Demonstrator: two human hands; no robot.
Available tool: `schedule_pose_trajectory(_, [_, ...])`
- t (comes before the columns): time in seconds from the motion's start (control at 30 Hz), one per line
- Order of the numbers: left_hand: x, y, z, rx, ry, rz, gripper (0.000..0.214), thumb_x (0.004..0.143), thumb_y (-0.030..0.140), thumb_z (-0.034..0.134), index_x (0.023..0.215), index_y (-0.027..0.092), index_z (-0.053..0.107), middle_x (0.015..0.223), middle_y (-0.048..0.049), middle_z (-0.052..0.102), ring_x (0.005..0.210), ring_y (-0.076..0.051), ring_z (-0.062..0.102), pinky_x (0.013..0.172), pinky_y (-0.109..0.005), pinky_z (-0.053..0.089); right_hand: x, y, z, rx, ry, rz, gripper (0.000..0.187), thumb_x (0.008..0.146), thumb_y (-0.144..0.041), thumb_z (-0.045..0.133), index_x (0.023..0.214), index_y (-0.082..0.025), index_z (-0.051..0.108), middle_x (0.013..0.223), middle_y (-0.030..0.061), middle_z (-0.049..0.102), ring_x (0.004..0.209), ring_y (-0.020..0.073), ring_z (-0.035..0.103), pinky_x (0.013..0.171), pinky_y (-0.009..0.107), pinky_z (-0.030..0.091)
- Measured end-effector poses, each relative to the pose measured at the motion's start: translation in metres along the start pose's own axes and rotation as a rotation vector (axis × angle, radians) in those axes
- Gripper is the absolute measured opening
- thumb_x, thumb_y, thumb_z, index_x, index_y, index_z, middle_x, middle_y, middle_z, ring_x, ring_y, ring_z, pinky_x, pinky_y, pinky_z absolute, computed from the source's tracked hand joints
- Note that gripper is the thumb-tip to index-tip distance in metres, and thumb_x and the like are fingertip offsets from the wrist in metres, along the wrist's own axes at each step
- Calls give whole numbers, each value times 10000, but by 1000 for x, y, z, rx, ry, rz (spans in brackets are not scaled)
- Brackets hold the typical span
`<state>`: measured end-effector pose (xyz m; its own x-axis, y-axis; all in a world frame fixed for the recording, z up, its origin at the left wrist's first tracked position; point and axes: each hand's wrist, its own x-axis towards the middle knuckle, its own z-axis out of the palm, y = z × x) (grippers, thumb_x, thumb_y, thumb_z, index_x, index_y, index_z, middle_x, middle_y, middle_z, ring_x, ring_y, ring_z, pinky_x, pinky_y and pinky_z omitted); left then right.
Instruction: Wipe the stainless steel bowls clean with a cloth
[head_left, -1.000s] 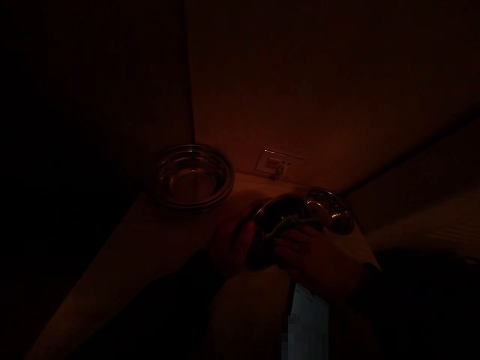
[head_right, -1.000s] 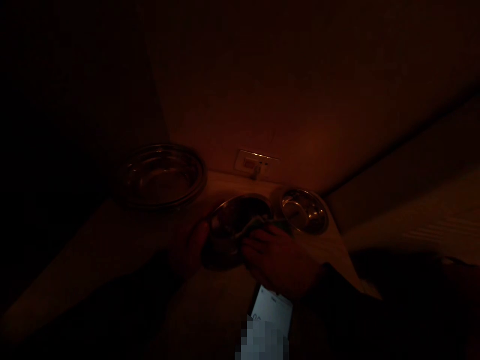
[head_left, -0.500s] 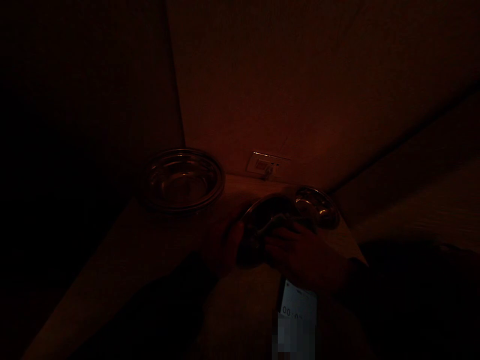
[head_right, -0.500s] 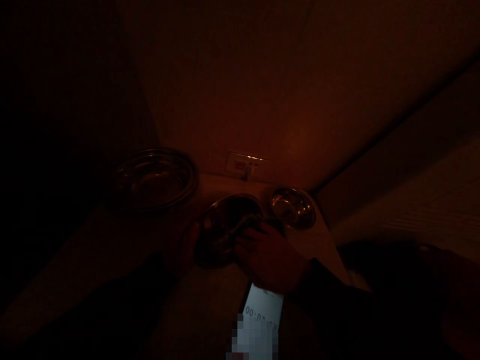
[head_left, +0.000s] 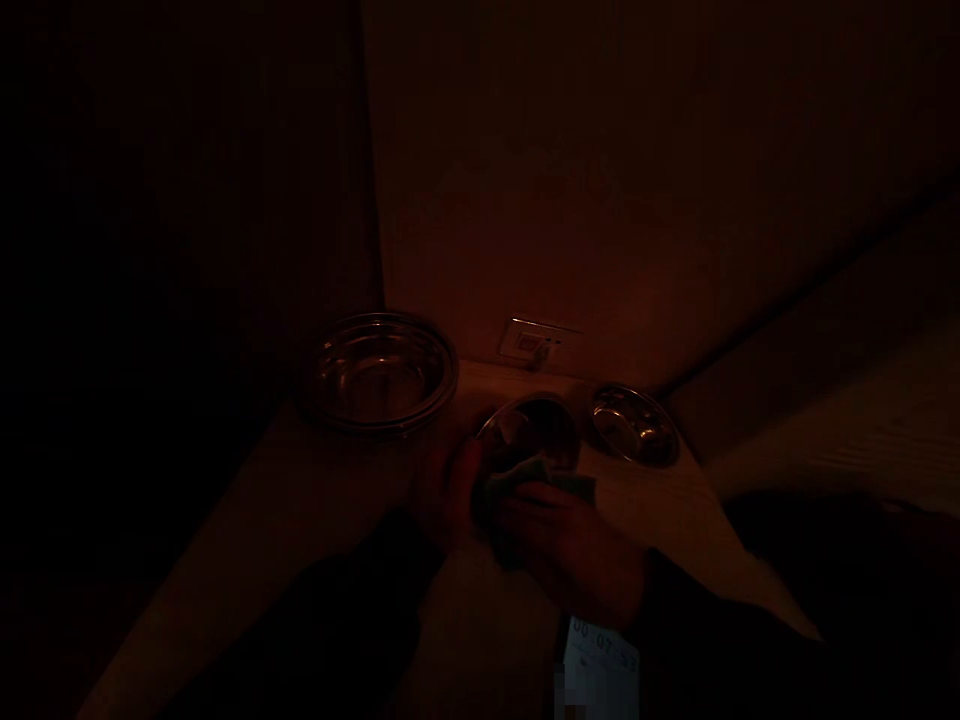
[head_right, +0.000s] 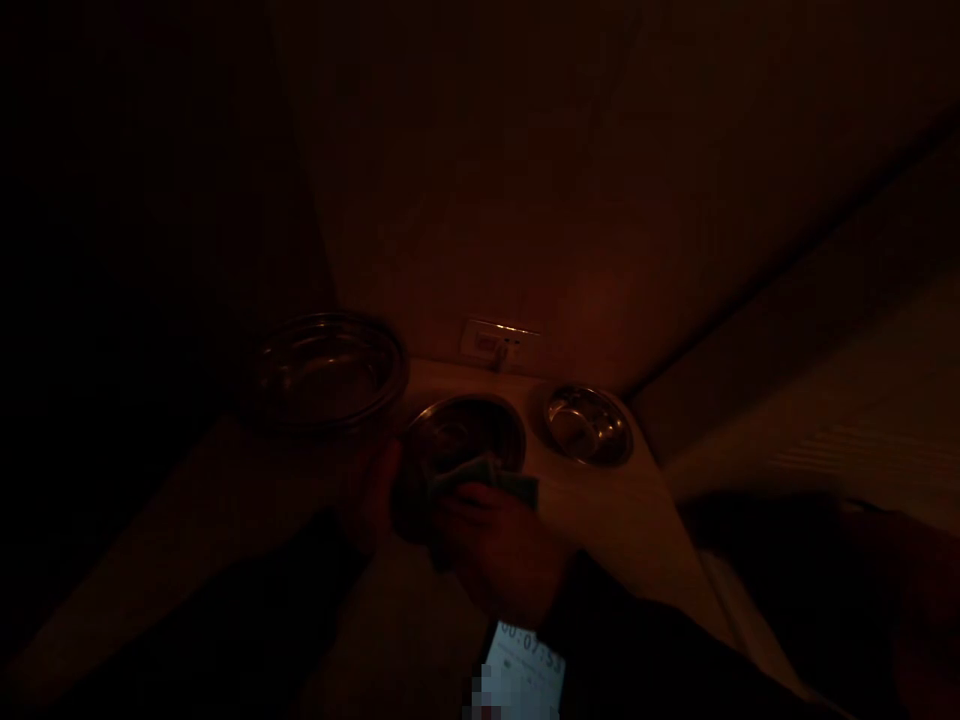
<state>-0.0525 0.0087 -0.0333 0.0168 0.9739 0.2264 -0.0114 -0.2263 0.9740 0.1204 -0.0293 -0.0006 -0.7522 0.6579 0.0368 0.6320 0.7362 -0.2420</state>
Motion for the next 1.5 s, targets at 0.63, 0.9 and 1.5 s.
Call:
schedule_pose_trajectory(0.63, [-1,-3,-2,-61,82,-111,412,866,474,430,1016,194,693,963,-45,726,901,-218,658,829,-316,520,-9,-2,-5,-106,-13,5,326,843,-159,487,1151,-130,587,1174,112,633,1098,254,513,905,424,450])
schedule_pose_trajectory(0.9, [9,-2,-2,-161,88,-161,420,857,477,441,1005,161,675,1024,-53,708,976,-220,633,882,-330,482,-13,18,-7,-210,48,-35,281,856,-149,486,1108,-130,609,1131,123,650,1055,247,536,871,417,466])
schedule_pose_trajectory(1.5, [18,-6,-3,-147,267,-323,381,835,448,458,916,141,669,994,-81,706,1012,-246,619,958,-398,440,24,-11,6,181,75,64,332,897,-186,461,1217,-158,543,1200,82,614,1097,228,516,950,384,451])
